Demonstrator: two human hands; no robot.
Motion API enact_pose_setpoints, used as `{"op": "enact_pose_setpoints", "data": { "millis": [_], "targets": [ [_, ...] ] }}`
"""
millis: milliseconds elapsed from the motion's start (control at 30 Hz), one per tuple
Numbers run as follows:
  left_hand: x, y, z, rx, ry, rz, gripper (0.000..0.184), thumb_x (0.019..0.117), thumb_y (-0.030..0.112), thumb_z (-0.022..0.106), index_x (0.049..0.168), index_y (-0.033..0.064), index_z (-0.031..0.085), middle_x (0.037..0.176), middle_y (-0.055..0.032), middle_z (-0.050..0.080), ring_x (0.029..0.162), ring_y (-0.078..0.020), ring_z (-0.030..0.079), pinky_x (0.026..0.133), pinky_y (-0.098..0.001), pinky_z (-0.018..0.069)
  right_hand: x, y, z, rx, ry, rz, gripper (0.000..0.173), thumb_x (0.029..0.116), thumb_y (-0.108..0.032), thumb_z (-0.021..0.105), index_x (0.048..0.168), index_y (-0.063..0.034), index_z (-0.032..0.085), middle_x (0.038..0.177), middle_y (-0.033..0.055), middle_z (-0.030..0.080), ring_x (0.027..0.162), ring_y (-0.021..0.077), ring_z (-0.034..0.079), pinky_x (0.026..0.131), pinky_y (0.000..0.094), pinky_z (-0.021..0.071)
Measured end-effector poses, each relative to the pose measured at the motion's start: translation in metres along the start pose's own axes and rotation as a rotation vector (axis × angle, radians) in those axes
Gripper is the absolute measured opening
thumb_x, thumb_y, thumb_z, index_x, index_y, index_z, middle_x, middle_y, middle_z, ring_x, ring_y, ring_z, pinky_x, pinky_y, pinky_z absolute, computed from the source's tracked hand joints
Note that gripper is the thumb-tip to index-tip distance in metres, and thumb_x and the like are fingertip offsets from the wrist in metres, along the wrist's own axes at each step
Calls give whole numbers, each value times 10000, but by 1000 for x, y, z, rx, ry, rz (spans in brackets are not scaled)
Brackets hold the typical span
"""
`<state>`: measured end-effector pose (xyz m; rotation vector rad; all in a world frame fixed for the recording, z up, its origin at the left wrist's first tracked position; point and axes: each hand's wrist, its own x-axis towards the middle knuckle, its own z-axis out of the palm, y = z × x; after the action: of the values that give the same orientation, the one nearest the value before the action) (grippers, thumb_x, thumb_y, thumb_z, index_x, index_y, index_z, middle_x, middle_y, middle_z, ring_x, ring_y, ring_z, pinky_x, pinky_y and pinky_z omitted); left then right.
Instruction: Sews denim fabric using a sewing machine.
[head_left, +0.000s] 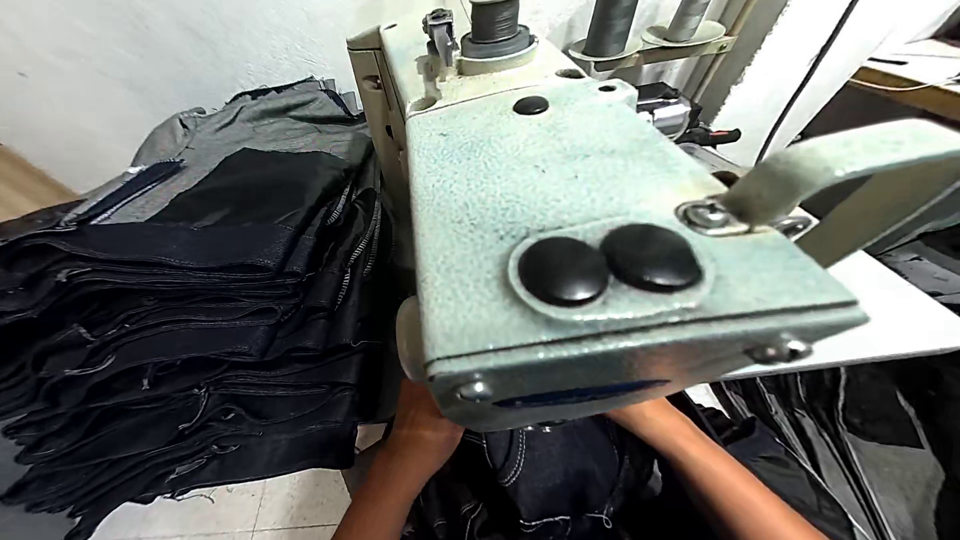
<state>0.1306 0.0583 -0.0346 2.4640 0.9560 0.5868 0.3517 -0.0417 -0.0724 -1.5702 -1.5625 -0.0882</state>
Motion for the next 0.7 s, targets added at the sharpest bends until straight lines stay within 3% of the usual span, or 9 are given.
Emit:
{"op": "enact_pose_setpoints", "data": {
  "millis": [100,233,300,367,400,533,633,700],
  "targets": [
    [-3,-8,5,-41,108,113,178,857,79,689,953,-64,735,938,-224,739,937,-364,732,859,-519,569,0,2,-1,30,8,-28,314,984,-288,594,828,-53,732,822,64,713,858,156,686,838,355,512],
    [-3,-8,-1,-93,-21,30,196,890,64,675,1002,-89,726,989,-250,729,995,-373,711,916,-518,541,-1,-1,-4,38,8,-17,306,975,-277,601,822,-47,733,813,71,712,855,155,680,854,325,504],
    [1,-5,-7,-132,-102,4,184,910,39,653,1011,-100,720,1000,-256,724,998,-372,706,923,-515,537,-2,-1,-5,24,23,-13,312,965,-288,596,809,-53,730,798,62,707,834,115,666,823,256,502],
    [5,-3,-12,-196,-124,7,145,910,19,654,983,-79,732,972,-231,731,956,-330,716,899,-482,551,-4,-1,-5,15,20,9,313,970,-300,584,810,-54,692,752,56,668,759,55,634,729,174,492],
    [6,-2,-15,-222,-133,10,138,912,6,649,983,-75,734,977,-229,731,958,-326,714,903,-477,551,-6,-2,-5,9,14,21,309,972,-293,581,819,-46,684,745,68,663,744,62,636,707,180,496],
    [9,-2,-20,-237,-156,40,142,923,5,645,1003,-62,740,1027,-233,730,1028,-342,701,959,-487,529,-9,-5,-6,-37,-1,45,304,946,-270,598,870,-4,723,836,153,725,868,183,711,824,304,541],
    [13,3,-24,-217,-233,-40,165,946,29,640,1044,-53,745,1089,-237,723,1109,-364,669,1015,-502,490,-9,-3,-10,-89,-28,11,317,949,-281,590,826,-18,718,772,140,712,799,175,708,750,295,548],
    [16,-5,-22,-214,-266,-30,183,965,41,619,1065,0,766,1130,-201,725,1169,-353,641,1049,-507,464,-8,-3,-12,-200,-21,-81,346,971,-309,543,811,-44,699,724,127,693,747,208,711,688,340,559]
  ]
}}
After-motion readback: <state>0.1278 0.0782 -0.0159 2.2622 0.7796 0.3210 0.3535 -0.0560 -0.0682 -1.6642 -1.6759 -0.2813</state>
